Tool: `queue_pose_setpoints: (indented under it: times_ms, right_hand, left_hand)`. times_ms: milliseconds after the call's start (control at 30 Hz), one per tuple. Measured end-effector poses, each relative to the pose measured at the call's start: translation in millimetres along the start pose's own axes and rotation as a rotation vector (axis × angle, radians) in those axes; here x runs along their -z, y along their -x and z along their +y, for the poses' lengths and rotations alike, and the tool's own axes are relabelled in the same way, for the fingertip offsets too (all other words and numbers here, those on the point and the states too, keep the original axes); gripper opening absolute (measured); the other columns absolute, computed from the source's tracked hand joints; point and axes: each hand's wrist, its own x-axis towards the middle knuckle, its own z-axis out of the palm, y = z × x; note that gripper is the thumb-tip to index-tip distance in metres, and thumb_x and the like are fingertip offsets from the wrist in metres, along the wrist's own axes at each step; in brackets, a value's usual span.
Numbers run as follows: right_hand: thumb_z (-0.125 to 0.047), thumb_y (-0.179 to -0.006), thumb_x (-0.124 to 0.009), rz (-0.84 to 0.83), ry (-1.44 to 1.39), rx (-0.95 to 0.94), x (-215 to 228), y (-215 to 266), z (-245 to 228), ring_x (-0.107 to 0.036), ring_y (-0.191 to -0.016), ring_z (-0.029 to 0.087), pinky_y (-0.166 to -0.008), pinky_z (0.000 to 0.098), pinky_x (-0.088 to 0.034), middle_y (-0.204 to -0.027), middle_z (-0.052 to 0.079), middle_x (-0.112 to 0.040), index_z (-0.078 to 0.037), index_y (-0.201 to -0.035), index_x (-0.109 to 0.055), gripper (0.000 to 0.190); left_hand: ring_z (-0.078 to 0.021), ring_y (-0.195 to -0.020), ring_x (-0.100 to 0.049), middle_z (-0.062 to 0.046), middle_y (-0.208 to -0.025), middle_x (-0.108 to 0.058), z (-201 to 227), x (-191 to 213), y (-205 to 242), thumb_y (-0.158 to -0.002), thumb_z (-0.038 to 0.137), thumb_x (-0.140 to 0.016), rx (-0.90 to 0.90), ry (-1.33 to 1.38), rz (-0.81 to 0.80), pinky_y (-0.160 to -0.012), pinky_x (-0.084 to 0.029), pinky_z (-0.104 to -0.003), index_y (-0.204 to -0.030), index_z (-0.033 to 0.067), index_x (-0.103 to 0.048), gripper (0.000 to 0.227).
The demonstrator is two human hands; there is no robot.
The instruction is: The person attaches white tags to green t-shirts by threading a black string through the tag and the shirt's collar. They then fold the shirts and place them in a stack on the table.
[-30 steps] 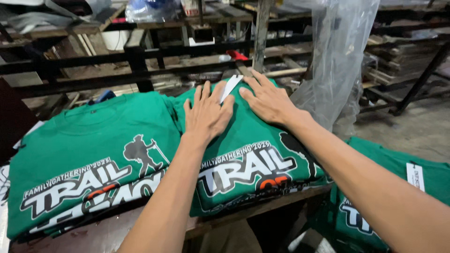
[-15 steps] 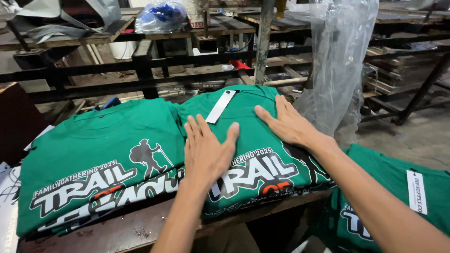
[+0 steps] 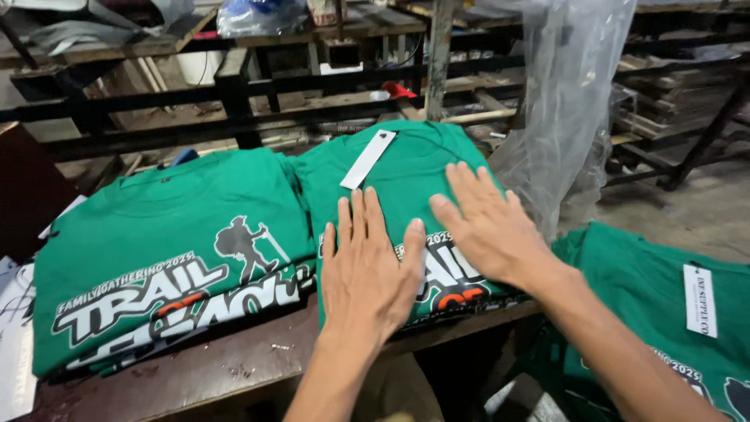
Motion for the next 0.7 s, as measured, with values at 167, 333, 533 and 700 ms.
queue_pose_setpoints:
  times_ms: [167, 333, 533, 700]
  right_hand:
    - [-0.069, -0.105, -0.02, 0.045, -0.053, -0.018, -1, -1, 12, -0.013, -0.163, 0.027, -0.129, 0.0575, -0.012, -0.176, 0.006, -0.02, -0.018, -0.169, -0.02, 0.082]
    - [-0.025, -0.108, -0.044, 0.38, -0.131, 0.1, -13, -41, 59, -0.06, -0.134, 0.039, -0.117, 0.0578, -0.038, -0.137, 0.019, -0.069, -0.009, -0.147, -0.062, 0.046]
    - [-0.019, -0.084, -0.079, 0.69, -0.191, 0.162, -4, -94, 81, -0.076, -0.097, 0.023, -0.088, 0.0385, -0.058, -0.092, 0.0, -0.079, -0.025, -0.097, -0.081, 0.014]
    - [-0.026, -0.084, -0.08, 0.51, -0.014, 0.093, 0, -111, 87, -0.078, -0.094, 0.032, -0.081, 0.0442, -0.061, -0.089, 0.007, -0.081, -0.023, -0.089, -0.083, 0.007]
  left_hand:
    - [-0.0416, -0.159, -0.019, -0.025, -0.17, -0.026, 6, 28, 7, -0.103, 0.059, -0.03, 0.082, 0.05, -0.067, -0.124, -0.016, -0.062, -0.164, -0.0021, -0.026, 0.086]
    - [-0.0466, -0.139, -0.036, -0.026, -0.149, -0.042, -16, 11, -17, -0.102, 0.052, -0.041, 0.119, 0.053, 0.084, -0.113, -0.027, -0.069, -0.158, -0.001, -0.029, 0.079]
    - [-0.0474, -0.118, -0.053, -0.024, -0.124, -0.055, -48, -25, -90, -0.094, 0.035, -0.069, 0.022, -0.046, 0.377, -0.089, -0.049, -0.067, -0.14, -0.0038, -0.045, 0.064]
    - [-0.033, -0.11, -0.051, -0.007, -0.102, -0.053, -59, -46, -113, -0.092, 0.038, -0.066, -0.032, -0.215, 0.432, -0.08, -0.05, -0.066, -0.105, 0.0103, -0.057, 0.032]
